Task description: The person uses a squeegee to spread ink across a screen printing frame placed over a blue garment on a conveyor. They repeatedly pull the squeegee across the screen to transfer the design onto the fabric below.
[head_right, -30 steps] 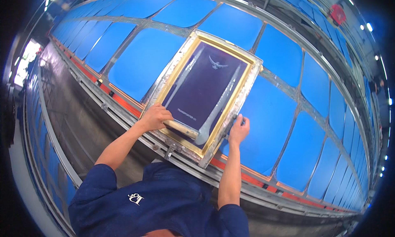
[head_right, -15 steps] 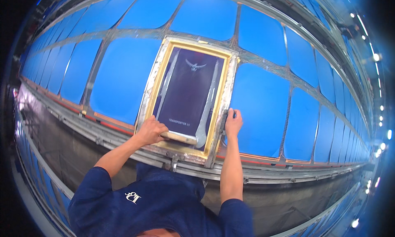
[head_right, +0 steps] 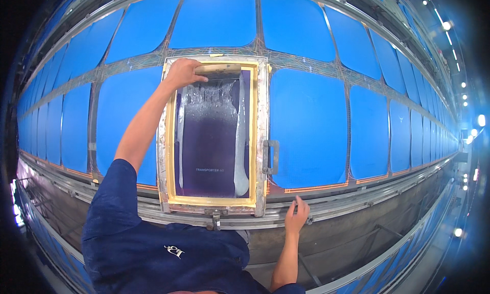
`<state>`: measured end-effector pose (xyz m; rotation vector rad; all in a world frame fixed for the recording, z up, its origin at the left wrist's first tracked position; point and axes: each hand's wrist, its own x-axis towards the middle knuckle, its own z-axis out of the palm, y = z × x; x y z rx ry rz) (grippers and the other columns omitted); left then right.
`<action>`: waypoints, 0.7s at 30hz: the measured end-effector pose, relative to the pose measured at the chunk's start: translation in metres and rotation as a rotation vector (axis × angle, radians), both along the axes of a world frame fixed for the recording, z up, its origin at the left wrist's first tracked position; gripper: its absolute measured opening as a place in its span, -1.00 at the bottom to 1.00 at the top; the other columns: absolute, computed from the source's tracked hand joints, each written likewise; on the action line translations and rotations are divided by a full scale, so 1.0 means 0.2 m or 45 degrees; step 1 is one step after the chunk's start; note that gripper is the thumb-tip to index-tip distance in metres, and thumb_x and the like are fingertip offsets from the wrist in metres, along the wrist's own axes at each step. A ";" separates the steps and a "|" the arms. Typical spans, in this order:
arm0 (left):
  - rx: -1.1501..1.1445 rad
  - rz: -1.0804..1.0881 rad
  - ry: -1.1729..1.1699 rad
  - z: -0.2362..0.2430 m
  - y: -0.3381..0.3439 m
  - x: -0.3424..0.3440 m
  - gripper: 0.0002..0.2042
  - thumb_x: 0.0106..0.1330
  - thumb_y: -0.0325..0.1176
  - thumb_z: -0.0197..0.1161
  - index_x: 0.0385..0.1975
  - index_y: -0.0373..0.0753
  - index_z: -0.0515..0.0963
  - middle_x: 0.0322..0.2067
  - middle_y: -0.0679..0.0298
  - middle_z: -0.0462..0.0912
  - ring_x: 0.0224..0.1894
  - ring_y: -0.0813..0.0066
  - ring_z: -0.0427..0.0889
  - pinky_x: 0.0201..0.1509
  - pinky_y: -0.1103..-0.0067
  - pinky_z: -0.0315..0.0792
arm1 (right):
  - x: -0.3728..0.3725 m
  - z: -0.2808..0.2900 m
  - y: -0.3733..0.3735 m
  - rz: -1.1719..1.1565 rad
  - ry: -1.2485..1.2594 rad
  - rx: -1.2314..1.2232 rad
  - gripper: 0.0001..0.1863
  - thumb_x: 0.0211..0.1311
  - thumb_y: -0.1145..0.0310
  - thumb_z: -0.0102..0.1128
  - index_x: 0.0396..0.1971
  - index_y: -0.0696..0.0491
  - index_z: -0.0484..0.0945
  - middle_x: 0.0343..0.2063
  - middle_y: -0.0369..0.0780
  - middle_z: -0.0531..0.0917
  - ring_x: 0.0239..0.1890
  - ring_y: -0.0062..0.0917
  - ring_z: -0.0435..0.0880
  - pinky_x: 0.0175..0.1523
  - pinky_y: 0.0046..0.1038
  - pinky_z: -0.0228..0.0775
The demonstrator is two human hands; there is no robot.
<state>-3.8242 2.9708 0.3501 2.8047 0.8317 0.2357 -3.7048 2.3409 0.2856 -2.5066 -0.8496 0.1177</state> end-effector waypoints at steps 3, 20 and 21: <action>-0.009 -0.058 -0.106 -0.07 -0.08 -0.07 -0.61 -0.01 0.09 0.53 -0.41 -0.10 0.70 -0.46 0.19 0.71 -0.34 0.11 0.70 -0.21 0.20 0.53 | -0.09 -0.06 -0.16 -0.004 -0.076 0.112 -0.72 0.31 0.44 0.26 0.00 0.09 0.66 -0.10 -0.08 0.64 0.02 -0.14 0.54 0.15 -0.17 0.36; 0.027 -0.550 0.010 0.26 -1.38 -0.77 -0.72 0.00 -0.57 0.34 -0.26 -0.12 0.68 -0.15 0.37 0.74 0.02 0.39 0.64 0.21 0.39 0.34 | -0.13 -0.12 -0.07 -0.119 -0.334 0.341 -0.81 0.23 0.40 0.26 -0.18 0.02 0.72 -0.14 -0.18 0.67 -0.03 -0.20 0.60 0.10 -0.19 0.43; 0.021 -0.657 -0.005 0.27 -1.34 -0.69 -0.72 0.00 -0.56 0.35 -0.26 -0.12 0.68 -0.15 0.38 0.74 0.03 0.39 0.64 0.22 0.38 0.33 | -0.13 -0.12 -0.07 -0.129 -0.334 0.344 -0.83 0.21 0.41 0.26 -0.22 0.02 0.73 -0.15 -0.19 0.67 -0.03 -0.20 0.60 0.08 -0.19 0.44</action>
